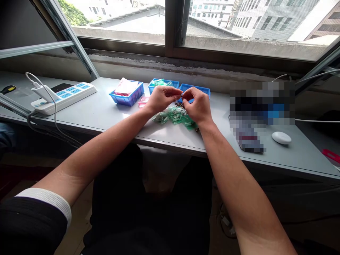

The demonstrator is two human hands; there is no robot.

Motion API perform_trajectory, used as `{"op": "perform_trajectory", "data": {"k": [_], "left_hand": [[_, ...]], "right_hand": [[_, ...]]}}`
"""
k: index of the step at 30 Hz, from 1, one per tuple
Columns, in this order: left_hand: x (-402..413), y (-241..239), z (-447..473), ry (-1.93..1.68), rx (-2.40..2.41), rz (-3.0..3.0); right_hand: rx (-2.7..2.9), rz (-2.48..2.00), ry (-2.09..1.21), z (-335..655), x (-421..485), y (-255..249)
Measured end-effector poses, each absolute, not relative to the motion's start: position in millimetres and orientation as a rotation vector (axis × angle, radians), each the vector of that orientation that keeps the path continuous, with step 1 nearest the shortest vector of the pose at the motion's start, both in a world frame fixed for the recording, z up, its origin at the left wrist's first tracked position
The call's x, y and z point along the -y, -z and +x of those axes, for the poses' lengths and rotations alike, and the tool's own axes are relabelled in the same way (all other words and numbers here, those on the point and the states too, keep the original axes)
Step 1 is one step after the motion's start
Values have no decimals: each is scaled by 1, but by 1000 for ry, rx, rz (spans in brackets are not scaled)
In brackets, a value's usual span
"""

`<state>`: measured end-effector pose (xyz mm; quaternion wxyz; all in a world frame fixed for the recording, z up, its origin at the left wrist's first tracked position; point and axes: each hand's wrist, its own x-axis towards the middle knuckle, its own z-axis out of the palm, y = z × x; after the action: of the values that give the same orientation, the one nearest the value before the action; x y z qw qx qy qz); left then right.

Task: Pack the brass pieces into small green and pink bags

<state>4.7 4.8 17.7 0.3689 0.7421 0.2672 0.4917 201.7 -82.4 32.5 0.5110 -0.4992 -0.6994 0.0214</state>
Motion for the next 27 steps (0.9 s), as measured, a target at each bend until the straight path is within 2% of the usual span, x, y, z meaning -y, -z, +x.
{"op": "perform_trajectory", "data": {"k": [8,16,21,27], "left_hand": [[-9,-15,7,-1241,-596,1995],[-5,-14,1,-1252,-755,2200],[1,-14,-2,-1147,-800,2382],[10,-21,-8,-937,-598,2492]], "right_hand": [[1649,-1178,-15,204,78,-27],[1546,-1203,-15,206,75,-31],[1272,-1228,-256,219,53,-21],[966,-1207,-569,238,27,-9]]}}
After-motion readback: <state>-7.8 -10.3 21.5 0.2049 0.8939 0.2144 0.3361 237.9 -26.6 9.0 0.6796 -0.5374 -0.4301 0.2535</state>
